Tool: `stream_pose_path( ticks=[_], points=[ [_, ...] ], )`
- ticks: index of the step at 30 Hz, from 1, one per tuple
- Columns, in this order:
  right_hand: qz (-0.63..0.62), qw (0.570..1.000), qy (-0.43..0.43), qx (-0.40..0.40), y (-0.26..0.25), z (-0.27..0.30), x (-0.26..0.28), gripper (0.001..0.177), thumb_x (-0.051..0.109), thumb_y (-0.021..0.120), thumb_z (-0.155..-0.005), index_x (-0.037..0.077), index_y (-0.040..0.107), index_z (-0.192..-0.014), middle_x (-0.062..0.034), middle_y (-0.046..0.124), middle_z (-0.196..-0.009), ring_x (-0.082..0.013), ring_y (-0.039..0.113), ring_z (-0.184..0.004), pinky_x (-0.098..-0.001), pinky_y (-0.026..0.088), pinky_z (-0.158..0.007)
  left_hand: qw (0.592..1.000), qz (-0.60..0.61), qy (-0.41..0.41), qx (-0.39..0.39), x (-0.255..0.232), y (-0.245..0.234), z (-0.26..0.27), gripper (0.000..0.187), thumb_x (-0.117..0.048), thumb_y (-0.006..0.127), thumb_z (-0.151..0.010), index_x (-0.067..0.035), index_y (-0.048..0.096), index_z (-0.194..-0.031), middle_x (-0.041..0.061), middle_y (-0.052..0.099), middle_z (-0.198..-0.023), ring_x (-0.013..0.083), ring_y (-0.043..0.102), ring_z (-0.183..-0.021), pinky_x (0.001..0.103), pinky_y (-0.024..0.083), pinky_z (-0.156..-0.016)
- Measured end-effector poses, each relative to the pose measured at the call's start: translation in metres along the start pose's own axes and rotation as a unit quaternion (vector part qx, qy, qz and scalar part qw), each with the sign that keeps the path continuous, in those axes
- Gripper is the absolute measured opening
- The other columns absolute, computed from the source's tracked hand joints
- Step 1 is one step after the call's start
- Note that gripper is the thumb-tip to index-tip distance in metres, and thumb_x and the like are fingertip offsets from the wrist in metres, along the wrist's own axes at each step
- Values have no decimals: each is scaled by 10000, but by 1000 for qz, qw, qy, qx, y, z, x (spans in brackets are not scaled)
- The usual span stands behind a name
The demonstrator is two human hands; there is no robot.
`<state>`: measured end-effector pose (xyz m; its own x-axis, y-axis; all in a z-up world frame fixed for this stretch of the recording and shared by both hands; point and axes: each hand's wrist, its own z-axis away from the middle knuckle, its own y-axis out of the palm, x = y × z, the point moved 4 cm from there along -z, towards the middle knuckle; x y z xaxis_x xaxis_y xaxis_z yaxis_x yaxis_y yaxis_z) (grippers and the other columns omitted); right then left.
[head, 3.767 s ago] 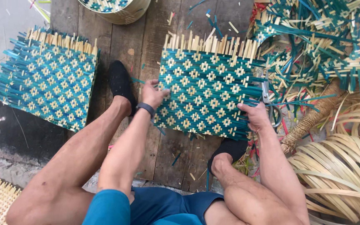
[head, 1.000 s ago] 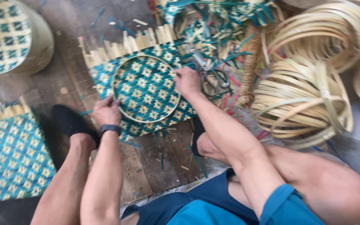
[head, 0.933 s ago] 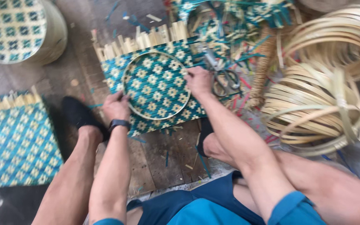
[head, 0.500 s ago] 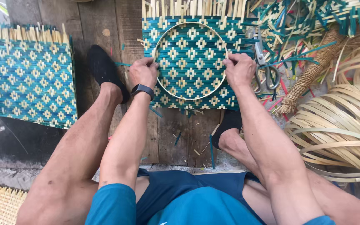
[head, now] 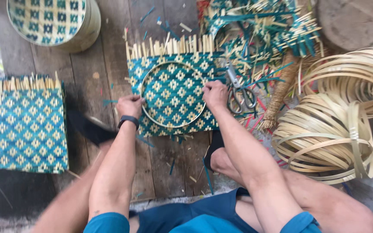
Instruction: The person trims the excess woven material from a round basket using shears. They repeatedly place the basket on a wooden block, cut the protruding strips, and stack the finished basket with others.
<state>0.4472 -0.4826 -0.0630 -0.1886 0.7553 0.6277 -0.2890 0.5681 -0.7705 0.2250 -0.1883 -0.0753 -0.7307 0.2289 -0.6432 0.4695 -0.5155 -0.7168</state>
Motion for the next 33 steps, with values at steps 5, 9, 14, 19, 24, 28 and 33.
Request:
stream_pose_path(
  ticks=[5,9,14,19,24,28,33],
  points=[
    [-8,999,40,19,1,0,4,189,226,810,-806,110,818,-955,-121,750,-1058,-350,704,-965,-428,545,-864,997,-4,-73,40,0,-6,-5,315,-204,921,-709,-107,827,-994,131,787,-926,223,767,-838,327,589,-853],
    [-21,998,50,31,-3,3,2,191,227,806,-805,111,818,-956,-119,766,-1019,-326,721,-945,-403,553,-872,996,-10,-85,40,-6,-9,-1,304,-200,928,-700,-119,834,-977,108,791,-925,204,763,-837,320,589,-836],
    [-54,994,78,51,-4,-1,3,220,255,801,-806,118,814,-978,-103,782,-970,-267,770,-849,-358,581,-836,990,15,-131,58,-13,-11,0,295,-179,904,-711,-141,825,-992,76,804,-916,172,775,-831,308,597,-817],
    [-56,995,77,36,-3,-4,-13,244,251,837,-765,109,827,-963,-115,790,-921,-251,767,-847,-346,582,-826,995,37,-91,26,6,6,0,260,-148,906,-723,-110,829,-968,88,796,-911,168,760,-820,307,580,-803],
    [-58,995,50,61,6,-7,-25,256,254,858,-764,109,827,-973,-110,790,-886,-222,763,-813,-341,583,-802,992,111,-52,26,39,18,-6,261,-88,901,-706,-55,821,-952,82,804,-911,134,751,-820,287,585,-784],
    [-70,991,59,99,3,-19,-23,255,251,872,-750,103,829,-953,-84,794,-853,-177,755,-772,-323,587,-770,986,141,-76,45,43,22,-11,276,-91,907,-706,-55,819,-966,89,807,-894,131,744,-789,282,591,-766],
    [33,989,-25,145,-29,-14,31,431,284,908,-776,54,783,-1119,-155,750,-1053,-263,711,-965,-363,557,-904,993,49,-59,92,7,-5,-16,274,-119,932,-669,-70,821,-915,104,791,-897,201,758,-818,323,593,-792]
  ],
)
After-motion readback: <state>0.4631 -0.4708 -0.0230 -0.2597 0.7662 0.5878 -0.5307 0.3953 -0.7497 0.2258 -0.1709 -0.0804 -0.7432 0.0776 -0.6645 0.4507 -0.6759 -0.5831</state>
